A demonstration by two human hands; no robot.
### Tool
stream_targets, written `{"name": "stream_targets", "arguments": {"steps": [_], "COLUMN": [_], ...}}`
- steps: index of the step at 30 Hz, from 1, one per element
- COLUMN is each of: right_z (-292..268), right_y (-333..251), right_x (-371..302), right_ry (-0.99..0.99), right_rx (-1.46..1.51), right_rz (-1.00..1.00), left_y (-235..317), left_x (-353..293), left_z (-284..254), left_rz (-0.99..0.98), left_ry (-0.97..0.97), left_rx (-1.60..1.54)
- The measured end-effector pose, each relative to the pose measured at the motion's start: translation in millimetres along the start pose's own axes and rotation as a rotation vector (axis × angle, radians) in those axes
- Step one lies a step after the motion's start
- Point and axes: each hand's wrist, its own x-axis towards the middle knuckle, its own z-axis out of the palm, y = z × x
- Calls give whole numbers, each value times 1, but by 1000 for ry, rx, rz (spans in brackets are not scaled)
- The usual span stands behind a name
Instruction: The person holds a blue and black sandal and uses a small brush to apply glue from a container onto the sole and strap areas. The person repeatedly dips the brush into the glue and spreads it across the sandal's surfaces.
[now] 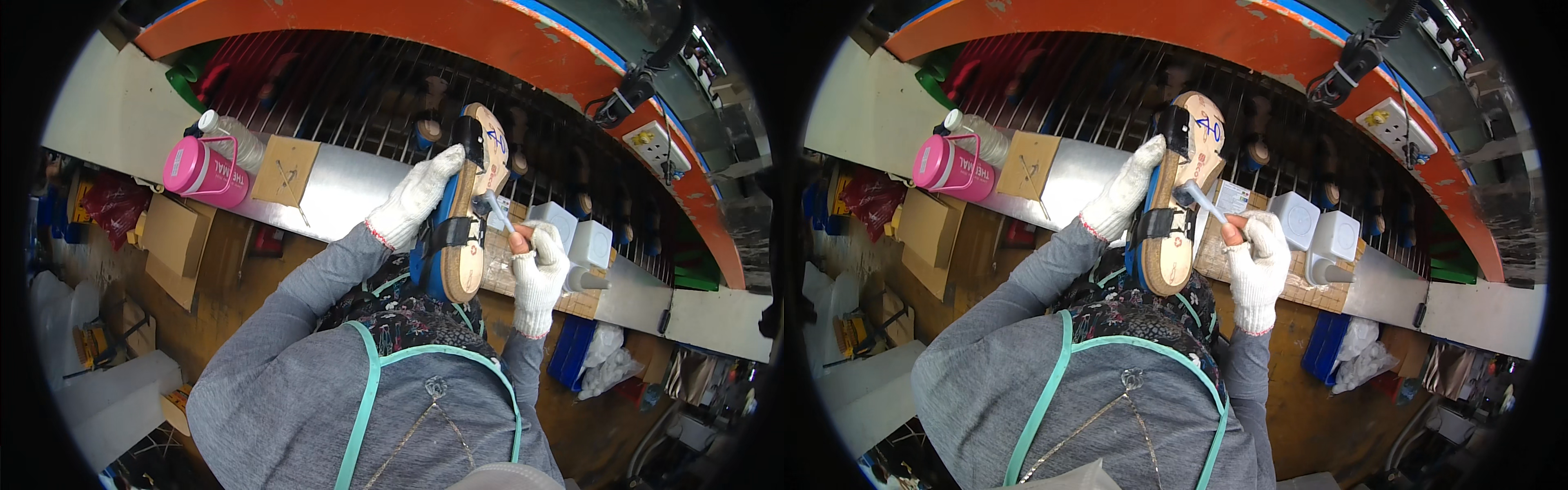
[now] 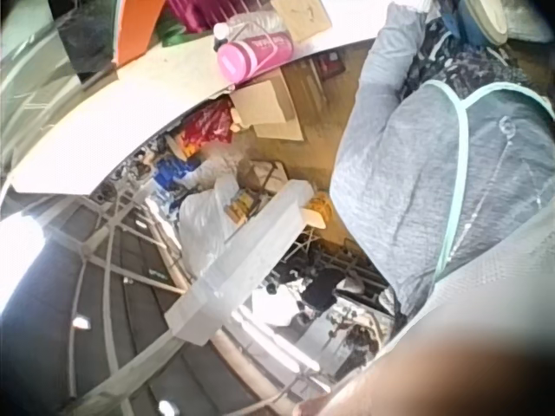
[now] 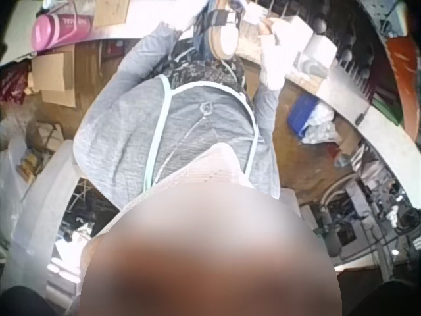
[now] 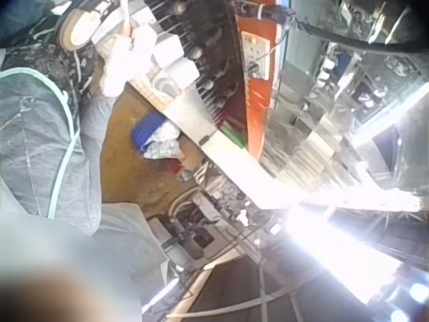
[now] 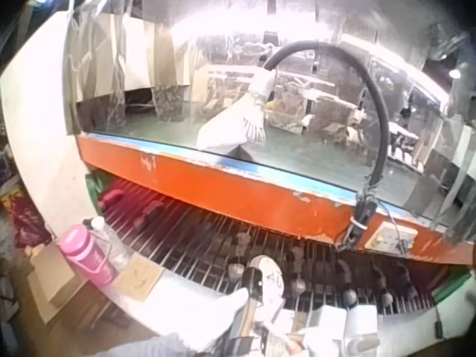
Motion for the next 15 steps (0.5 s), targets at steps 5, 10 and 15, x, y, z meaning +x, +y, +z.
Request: {"name": "stream_targets", "arguments": {"steps": [5, 10, 15], "right_z": [11, 14, 21], "right_y": [-2, -7, -6], "right_x": [5, 17, 25], "right_ry": [78, 154, 187], "right_rx": [-123, -352, -319], "right_rz": [-117, -244, -364], "left_y": [7, 7, 11], "left_x": [-14, -20, -21], "left_z": [4, 2, -10], "left_rz": [4, 50, 55], "left_ry": [23, 140, 120], "left_rx": [52, 216, 245]}}
